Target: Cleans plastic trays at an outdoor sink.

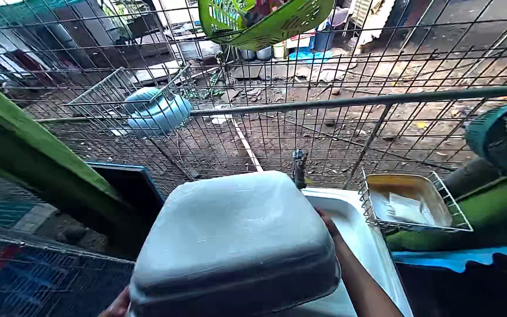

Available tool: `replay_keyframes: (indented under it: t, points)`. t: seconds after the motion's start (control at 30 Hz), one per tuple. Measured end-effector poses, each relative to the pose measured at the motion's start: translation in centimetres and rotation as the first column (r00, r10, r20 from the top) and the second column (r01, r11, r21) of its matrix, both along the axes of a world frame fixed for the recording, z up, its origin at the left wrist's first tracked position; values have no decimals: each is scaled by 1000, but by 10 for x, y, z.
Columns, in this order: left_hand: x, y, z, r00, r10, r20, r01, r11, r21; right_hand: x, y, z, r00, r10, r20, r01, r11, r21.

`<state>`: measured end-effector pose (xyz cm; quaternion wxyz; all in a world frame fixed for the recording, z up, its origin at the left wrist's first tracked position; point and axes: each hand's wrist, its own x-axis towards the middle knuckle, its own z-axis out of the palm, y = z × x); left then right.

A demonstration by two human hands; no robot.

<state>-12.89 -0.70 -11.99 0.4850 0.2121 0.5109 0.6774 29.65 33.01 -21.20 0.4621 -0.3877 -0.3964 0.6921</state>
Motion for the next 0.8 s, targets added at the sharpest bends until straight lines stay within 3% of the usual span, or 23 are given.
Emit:
replay_keyframes:
  t: [0.07, 0.13, 0.23, 0.3, 0.47, 0.57, 0.73, 0.8]
  points:
    - [8, 48, -1, 1000, 12, 29, -8, 989, -151, 21, -2, -5, 990, -131, 60, 134, 989, -55]
    - [24, 94, -16, 996, 37, -75, -58, 950, -307, 41, -4, -13, 973, -219, 67, 223, 974, -46]
    - [43, 139, -62, 993, -68, -94, 25, 918, -396, 71, -2, -26, 941, -300, 156, 310, 950, -39]
    - [60, 156, -83, 996, -60, -62, 32, 922, -385, 91, 1, -32, 911, -285, 297, 313, 948, -53]
    - [89, 175, -133, 978, 52, -200, -101, 965, -241, 123, 7, -24, 902, -199, 383, 285, 941, -182]
    - [108, 177, -144, 960, 71, -272, -133, 967, -217, 128, 7, -13, 898, -123, 422, 189, 975, -119]
    - [114, 166, -164, 875, -15, -483, -96, 974, -204, 123, 10, -11, 868, -24, 496, 69, 995, -73]
    - [109, 165, -169, 816, -129, -564, -32, 963, -267, 126, 10, -18, 863, -13, 505, 40, 998, -41]
